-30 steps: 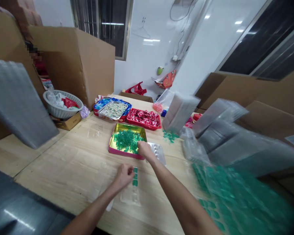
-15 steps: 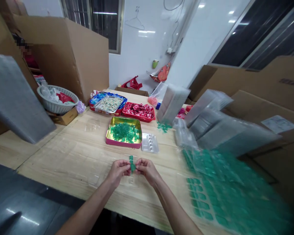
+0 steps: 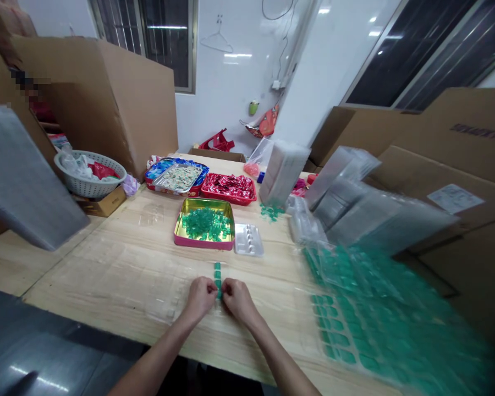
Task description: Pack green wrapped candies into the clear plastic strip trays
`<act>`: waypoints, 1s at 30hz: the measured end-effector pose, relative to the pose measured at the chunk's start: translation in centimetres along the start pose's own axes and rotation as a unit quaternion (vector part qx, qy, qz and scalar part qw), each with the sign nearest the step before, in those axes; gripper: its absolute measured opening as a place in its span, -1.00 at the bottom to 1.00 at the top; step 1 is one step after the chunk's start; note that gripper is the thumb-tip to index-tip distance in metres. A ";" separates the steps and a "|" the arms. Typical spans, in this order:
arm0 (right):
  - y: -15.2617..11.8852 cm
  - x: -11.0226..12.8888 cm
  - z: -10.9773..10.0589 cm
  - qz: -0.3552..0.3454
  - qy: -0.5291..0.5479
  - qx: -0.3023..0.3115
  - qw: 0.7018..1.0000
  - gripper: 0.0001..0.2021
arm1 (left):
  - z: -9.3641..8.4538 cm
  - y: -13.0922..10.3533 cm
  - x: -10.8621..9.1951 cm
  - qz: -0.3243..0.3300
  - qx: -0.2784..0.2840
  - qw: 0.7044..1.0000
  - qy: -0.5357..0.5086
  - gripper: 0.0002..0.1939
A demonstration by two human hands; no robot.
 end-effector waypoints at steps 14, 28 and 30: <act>14.2 8.1 -6.5 -0.092 -0.321 -0.068 0.940 -0.75 | 0.6 0.0 0.7 0.120 -0.018 0.984 0.132 -0.82; 15.1 5.6 -6.2 -0.124 -0.323 -0.043 0.937 -0.75 | -2.1 1.0 -1.2 0.081 -0.044 0.996 0.019 -0.84; 15.4 6.0 -6.1 -0.126 -0.322 -0.041 0.938 -0.74 | -2.2 1.0 -1.3 0.081 -0.045 0.996 0.002 -0.84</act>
Point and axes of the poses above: each hand's wrist, its own y-axis towards the middle knuckle, its own z-axis out of the palm, x = y × z, the point moved 8 cm from there along y, towards the middle knuckle, and after that the axes turned 14 degrees about z, right-handed, at the moved point
